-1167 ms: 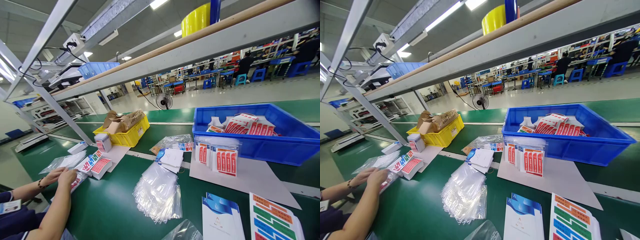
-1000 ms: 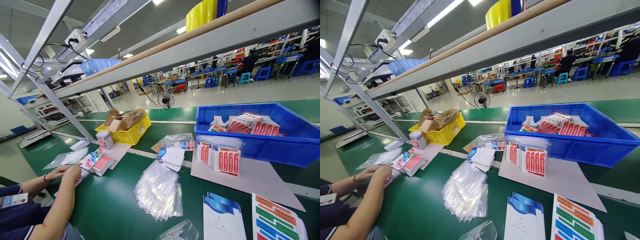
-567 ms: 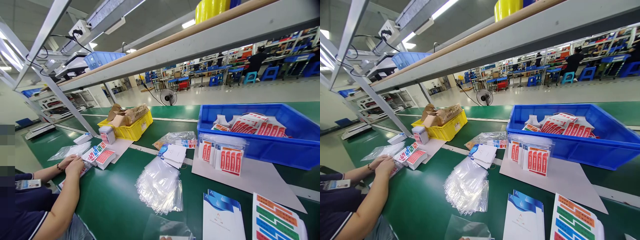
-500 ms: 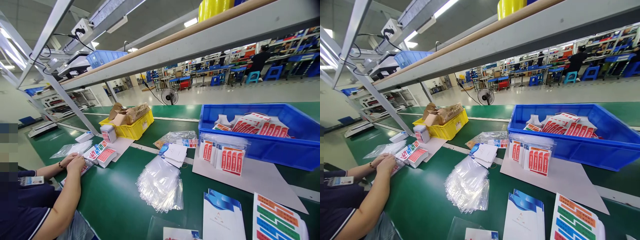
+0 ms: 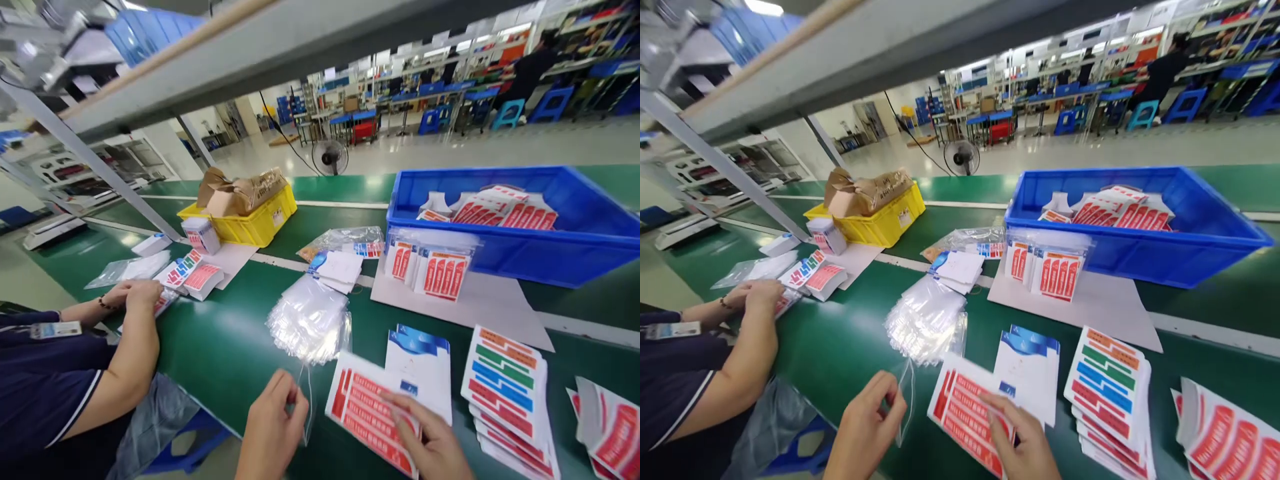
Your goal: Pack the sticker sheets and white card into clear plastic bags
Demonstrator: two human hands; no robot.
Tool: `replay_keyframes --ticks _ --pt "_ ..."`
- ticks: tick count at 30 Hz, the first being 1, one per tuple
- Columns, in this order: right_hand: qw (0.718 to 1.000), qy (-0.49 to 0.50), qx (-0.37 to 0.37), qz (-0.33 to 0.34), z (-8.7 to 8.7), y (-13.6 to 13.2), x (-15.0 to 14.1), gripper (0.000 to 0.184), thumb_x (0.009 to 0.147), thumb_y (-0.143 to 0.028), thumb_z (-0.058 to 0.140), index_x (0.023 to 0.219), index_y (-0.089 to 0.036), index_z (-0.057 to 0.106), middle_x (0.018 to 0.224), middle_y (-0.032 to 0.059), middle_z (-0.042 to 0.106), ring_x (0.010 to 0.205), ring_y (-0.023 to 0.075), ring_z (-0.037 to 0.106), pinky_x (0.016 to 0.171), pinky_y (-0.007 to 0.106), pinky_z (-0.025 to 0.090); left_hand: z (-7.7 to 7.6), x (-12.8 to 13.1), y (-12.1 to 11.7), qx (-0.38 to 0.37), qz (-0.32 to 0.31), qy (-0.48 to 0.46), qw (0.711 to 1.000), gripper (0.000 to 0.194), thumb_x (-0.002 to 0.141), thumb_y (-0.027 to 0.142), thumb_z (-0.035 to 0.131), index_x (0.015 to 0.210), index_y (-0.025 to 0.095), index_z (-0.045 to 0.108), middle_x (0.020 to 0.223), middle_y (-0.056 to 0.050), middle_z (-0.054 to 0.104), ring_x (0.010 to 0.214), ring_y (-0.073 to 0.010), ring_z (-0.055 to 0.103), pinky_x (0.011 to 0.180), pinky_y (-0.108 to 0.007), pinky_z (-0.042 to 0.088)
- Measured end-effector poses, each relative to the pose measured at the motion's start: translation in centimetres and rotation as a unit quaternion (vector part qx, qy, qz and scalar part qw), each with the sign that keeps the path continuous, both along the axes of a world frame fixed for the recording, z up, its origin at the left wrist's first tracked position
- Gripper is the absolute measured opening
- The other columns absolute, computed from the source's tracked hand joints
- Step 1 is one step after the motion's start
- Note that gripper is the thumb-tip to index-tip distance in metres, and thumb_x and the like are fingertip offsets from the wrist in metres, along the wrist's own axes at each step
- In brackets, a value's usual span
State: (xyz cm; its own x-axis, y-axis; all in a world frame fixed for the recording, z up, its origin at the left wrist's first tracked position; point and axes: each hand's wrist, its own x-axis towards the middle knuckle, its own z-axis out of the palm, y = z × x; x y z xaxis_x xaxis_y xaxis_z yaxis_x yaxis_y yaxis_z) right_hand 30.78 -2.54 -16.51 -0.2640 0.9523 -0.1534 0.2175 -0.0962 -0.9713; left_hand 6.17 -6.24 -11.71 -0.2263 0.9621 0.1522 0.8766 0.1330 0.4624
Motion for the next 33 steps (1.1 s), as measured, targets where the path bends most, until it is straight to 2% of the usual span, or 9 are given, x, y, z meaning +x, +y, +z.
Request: replay_keyframes --ticks 3,5,9,11,14,16,19,26,33 --pt "0.996 0.013 -0.007 -0.089 1.9 -0.8 1.5 0.039 0.082 -0.053 0.063 0.111 -0.028 0.07 0.114 0.0056 0.069 0.103 0.0254 0.065 0.067 0.02 0.06 0.1 1.7 0.7 -0.007 -0.02 -0.014 1.0 0.022 0.086 0.017 0.044 0.067 0.022 0.035 0.069 0.004 0.039 0.056 -0.0088 0.041 0.051 -0.02 0.034" --pt "0.993 -0.002 0.012 -0.116 2.6 -1.5 2.0 0.036 0.082 -0.05 0.064 0.112 -0.03 0.07 0.113 0.0063 0.069 0.101 0.025 0.065 0.061 0.018 0.059 -0.7 3.4 1.1 -0.011 -0.039 -0.026 0.999 0.021 0.086 0.015 0.043 0.068 0.022 0.035 0.071 0.004 0.04 0.057 -0.0091 0.041 0.051 -0.021 0.033" --pt "0.995 -0.061 0.073 -0.036 1.8 -2.6 2.6 0.029 0.089 -0.041 0.057 0.112 -0.029 0.07 0.111 0.0062 0.07 0.1 0.0233 0.066 0.083 0.024 0.057 -3.2 6.4 1.2 0.001 -0.06 -0.038 0.997 0.022 0.088 0.015 0.04 0.068 0.021 0.033 0.075 0.003 0.043 0.06 -0.0091 0.044 0.056 -0.022 0.036" --pt "0.998 -0.058 0.024 0.007 1.0 -2.8 3.1 0.032 0.091 -0.044 0.054 0.114 -0.028 0.068 0.115 0.0074 0.069 0.103 0.0239 0.065 0.085 0.025 0.056 -4.4 7.4 1.2 0.0 -0.074 -0.044 0.996 0.022 0.089 0.015 0.039 0.069 0.021 0.033 0.077 0.002 0.045 0.062 -0.0093 0.047 0.058 -0.022 0.037" --pt "0.993 -0.007 -0.111 0.03 0.0 -2.9 3.8 0.043 0.09 -0.053 0.053 0.12 -0.025 0.064 0.123 0.0102 0.065 0.109 0.027 0.063 0.08 0.027 0.058 -5.8 8.2 1.2 -0.026 -0.091 -0.039 0.995 0.02 0.089 0.015 0.039 0.071 0.022 0.034 0.077 0.002 0.046 0.063 -0.0102 0.05 0.057 -0.023 0.037" --pt "0.982 0.035 -0.183 0.037 -0.5 -2.9 4.2 0.05 0.088 -0.058 0.054 0.123 -0.023 0.061 0.124 0.0117 0.064 0.107 0.0284 0.064 0.077 0.029 0.059 -6.4 8.5 1.1 -0.049 -0.101 -0.034 0.993 0.02 0.089 0.015 0.039 0.071 0.022 0.034 0.077 0.002 0.047 0.063 -0.0106 0.051 0.056 -0.024 0.036" --pt "0.967 0.08 -0.238 0.033 -0.9 -2.8 4.8 0.055 0.085 -0.062 0.055 0.124 -0.023 0.06 0.116 0.0122 0.067 0.097 0.0285 0.068 0.074 0.033 0.059 -7.0 8.8 0.8 -0.06 -0.11 -0.031 0.992 0.021 0.091 0.016 0.039 0.07 0.022 0.034 0.077 0.001 0.049 0.063 -0.0108 0.053 0.055 -0.023 0.036" --pt "0.948 0.108 -0.294 0.061 -0.6 -2.4 5.9 0.056 0.084 -0.062 0.057 0.124 -0.024 0.058 0.111 0.01 0.069 0.095 0.0279 0.069 0.073 0.034 0.056 -7.9 9.4 -0.2 -0.015 -0.115 -0.032 0.993 0.021 0.093 0.019 0.041 0.073 0.021 0.037 0.078 0.0 0.05 0.064 -0.0104 0.053 0.052 -0.021 0.036" --pt "0.961 0.012 -0.265 0.083 -0.1 -2.2 5.9 0.06 0.082 -0.067 0.053 0.125 -0.025 0.059 0.117 0.0088 0.067 0.104 0.0301 0.065 0.074 0.032 0.057 -8.4 9.5 -0.7 0.026 -0.139 -0.022 0.99 0.014 0.092 0.015 0.043 0.079 0.02 0.045 0.084 -0.002 0.054 0.072 -0.0121 0.056 0.062 -0.022 0.043"
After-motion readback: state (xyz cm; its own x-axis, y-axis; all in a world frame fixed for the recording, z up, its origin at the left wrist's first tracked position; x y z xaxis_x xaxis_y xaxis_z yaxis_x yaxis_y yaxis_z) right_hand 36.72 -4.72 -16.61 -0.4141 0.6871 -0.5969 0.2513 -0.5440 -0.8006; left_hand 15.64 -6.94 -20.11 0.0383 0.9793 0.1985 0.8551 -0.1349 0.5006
